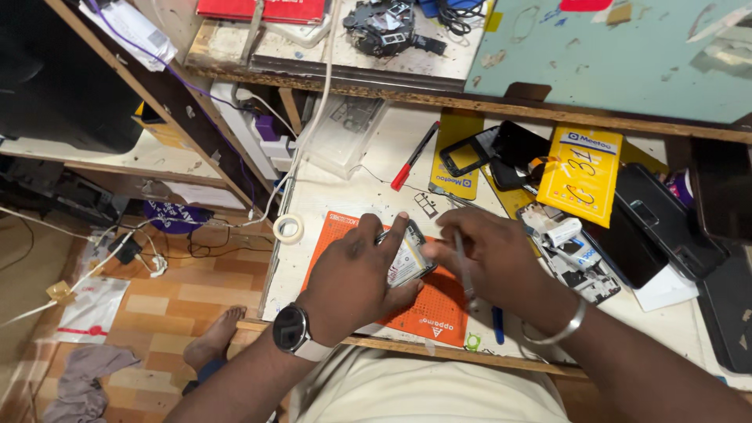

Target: The person uses a metal spudger to pry open a smartphone, then uses a screwdriver to remove screws from the internal frame. They lift the display assembly to inspect the battery and connectors, then reassemble the device and test the screen by swiping on the display.

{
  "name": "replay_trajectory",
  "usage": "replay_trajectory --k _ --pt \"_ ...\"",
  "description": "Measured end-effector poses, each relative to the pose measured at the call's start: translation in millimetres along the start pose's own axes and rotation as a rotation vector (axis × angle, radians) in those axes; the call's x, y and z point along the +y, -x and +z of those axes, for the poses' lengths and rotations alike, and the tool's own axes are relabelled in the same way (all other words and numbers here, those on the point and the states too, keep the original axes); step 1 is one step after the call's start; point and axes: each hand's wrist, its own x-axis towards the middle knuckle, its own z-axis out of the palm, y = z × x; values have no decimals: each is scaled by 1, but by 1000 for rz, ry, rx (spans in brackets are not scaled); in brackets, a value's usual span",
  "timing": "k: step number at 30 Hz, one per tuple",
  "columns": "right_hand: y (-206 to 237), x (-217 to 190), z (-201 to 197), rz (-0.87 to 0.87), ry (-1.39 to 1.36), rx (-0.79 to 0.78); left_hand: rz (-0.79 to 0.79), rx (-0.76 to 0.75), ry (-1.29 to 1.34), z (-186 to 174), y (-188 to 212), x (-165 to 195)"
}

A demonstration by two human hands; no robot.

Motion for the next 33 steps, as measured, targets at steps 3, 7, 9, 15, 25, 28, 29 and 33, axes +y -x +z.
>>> replay_trajectory --k 3,7,9,15,25,28,29,33 --pt "15 -7 -20 -230 126 60 9 18 -43 4 3 -2" --pt "44 -14 -11 -16 -83 47 17 24 -67 7 3 -6" --pt "55 -14 0 87 -195 -22 2 4 -61 8 2 -7" --pt "64 -10 9 -158 119 60 29 39 -80 6 2 -5" --pt "64 -12 9 -422 214 65 50 15 -91 3 2 -6" --pt "66 -9 8 -436 233 17 65 9 -79 1 1 -6" --pt "68 -9 7 -461 236 33 51 1 -75 1 1 -6" --pt "67 -10 8 -486 228 96 46 -11 -101 2 0 -3"
